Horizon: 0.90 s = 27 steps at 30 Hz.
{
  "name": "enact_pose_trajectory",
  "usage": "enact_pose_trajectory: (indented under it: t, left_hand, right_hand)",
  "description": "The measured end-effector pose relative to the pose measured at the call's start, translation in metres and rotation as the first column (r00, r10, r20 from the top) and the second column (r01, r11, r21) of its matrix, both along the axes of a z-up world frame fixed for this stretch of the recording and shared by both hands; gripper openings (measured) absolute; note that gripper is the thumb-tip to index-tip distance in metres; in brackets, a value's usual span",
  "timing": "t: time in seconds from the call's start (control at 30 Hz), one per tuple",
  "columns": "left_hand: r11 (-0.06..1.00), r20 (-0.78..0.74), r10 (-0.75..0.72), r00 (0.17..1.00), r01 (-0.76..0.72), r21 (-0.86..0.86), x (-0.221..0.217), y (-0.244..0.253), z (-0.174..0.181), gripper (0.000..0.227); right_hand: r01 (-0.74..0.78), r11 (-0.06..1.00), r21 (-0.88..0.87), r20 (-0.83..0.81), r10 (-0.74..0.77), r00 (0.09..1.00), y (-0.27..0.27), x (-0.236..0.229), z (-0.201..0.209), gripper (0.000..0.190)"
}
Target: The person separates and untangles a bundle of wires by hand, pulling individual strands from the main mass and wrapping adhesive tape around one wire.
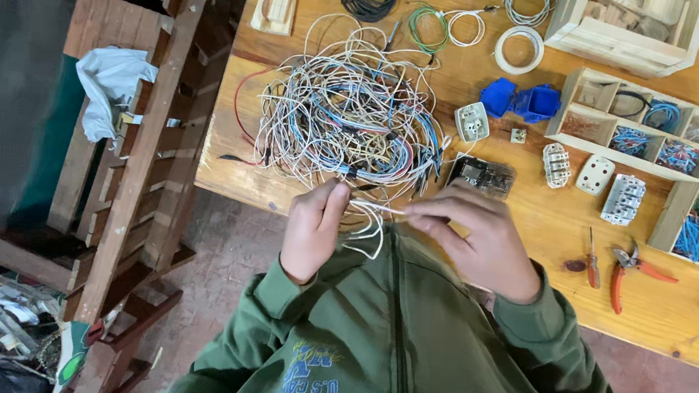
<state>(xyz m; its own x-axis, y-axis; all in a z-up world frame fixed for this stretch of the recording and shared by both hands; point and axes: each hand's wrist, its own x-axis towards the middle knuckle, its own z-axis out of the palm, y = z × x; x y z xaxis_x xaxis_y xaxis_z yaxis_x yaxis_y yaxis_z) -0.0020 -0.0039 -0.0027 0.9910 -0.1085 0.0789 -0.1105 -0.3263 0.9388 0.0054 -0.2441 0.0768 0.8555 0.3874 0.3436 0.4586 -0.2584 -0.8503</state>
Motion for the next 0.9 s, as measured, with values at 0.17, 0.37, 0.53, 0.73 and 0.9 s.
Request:
enact_pose_trajectory:
  t: [0.17, 0.37, 0.53, 0.73, 0.9]
  left_hand:
    - [1.0, -0.005, -0.007, 1.0, 0.007, 0.014, -0.006, -0.01, 0.006, 0.04]
    - [1.0, -0.06, 0.015, 0.998, -0.015, -0.006, -0.002, -0.003, -0.025, 0.041]
    - [0.998, -0.136, -0.007, 0.991, -0.002, -0.066, 0.007, -0.006, -0.053, 0.044]
    - [0.986, -0.243, 0.014, 0.97, -0.054, -0.157, 0.006, -0.025, -0.075, 0.038]
    - [0.95, -0.381, 0.142, 0.914, -0.234, -0.207, 0.012, -0.018, -0.076, 0.03]
  right_hand:
    - [0.244, 0.97, -0.024, 0.041, -0.242, 0.969, -0.001, 0.0, -0.013, 0.015]
    - [0.171, 0.982, -0.084, -0.137, -0.182, 0.974, -0.015, -0.001, -0.017, 0.022]
    - [0.264, 0.952, -0.155, -0.161, -0.288, 0.944, -0.028, -0.014, -0.05, 0.036]
    - [0.469, 0.832, -0.298, -0.031, -0.499, 0.866, -0.049, -0.027, -0.084, 0.017]
    - [0.476, 0.777, -0.413, -0.029, -0.534, 0.845, -0.093, -0.042, -0.137, 0.009]
